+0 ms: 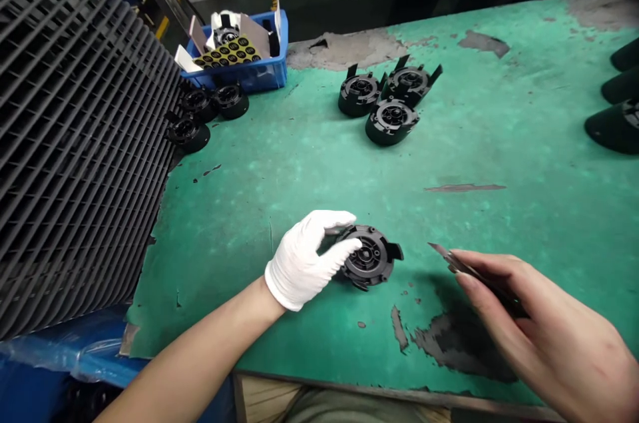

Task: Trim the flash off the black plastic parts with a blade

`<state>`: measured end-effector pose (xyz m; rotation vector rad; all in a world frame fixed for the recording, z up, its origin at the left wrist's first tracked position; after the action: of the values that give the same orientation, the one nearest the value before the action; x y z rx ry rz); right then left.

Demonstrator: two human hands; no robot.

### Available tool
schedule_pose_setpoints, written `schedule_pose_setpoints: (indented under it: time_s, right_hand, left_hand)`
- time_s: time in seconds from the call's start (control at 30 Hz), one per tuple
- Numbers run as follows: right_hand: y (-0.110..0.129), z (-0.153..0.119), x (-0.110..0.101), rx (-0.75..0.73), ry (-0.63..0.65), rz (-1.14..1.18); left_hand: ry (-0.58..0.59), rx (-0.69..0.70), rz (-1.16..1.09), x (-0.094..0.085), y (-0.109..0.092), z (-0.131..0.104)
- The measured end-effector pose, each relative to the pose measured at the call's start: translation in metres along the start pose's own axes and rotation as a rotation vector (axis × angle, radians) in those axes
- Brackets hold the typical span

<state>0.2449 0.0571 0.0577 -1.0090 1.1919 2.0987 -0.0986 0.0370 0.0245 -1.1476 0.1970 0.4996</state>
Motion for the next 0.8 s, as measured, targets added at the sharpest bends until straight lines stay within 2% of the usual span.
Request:
schedule_pose_setpoints:
  time_s: [0.1, 0.3, 0.4, 0.53, 0.6, 0.73, 0.8]
  right_hand:
    - [-0.006, 0.003, 0.002, -0.042, 0.014, 0.021]
    - [-0.006, 0.022, 0.008, -0.21, 0.085, 0.115]
    - [-0.004, 0.037, 0.01, -0.305, 0.122, 0.13]
    - [-0.009, 0.058, 0.013, -0.354, 0.177, 0.131]
    - [-0.014, 0.064, 0.014, -0.383, 0.175, 0.135]
    - [-0.019, 0.063, 0.018, -0.411, 0.184, 0.142]
    - [-0.02, 0.06, 0.02, -0.39, 0.192, 0.151]
  left_hand:
    - [-0.013, -0.014, -0.032, -0.002, 0.01, -0.001]
    - [0.202, 0.182, 0.177, 0.017, 0.026, -0.006]
    - [0.232, 0.159, 0.165, 0.016, 0.023, -0.003]
    - [0.316, 0.127, 0.021, 0.009, 0.014, 0.002]
    - [0.265, 0.06, -0.09, 0.007, 0.014, 0.003]
    - [0.008, -0.195, -0.194, 0.004, 0.021, 0.004]
    - [0.018, -0.239, -0.192, 0.003, 0.022, 0.004]
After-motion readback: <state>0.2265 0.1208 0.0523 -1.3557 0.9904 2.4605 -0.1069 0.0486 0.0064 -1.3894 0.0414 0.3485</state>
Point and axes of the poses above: each hand's wrist, its own z-axis towards the middle knuckle, its own x-axis out of the palm, y = z × x, the point moved 2 cm from there along z, towards the middle knuckle, and after that the axes turned 7 degrees about -y, right-handed, at the moved point
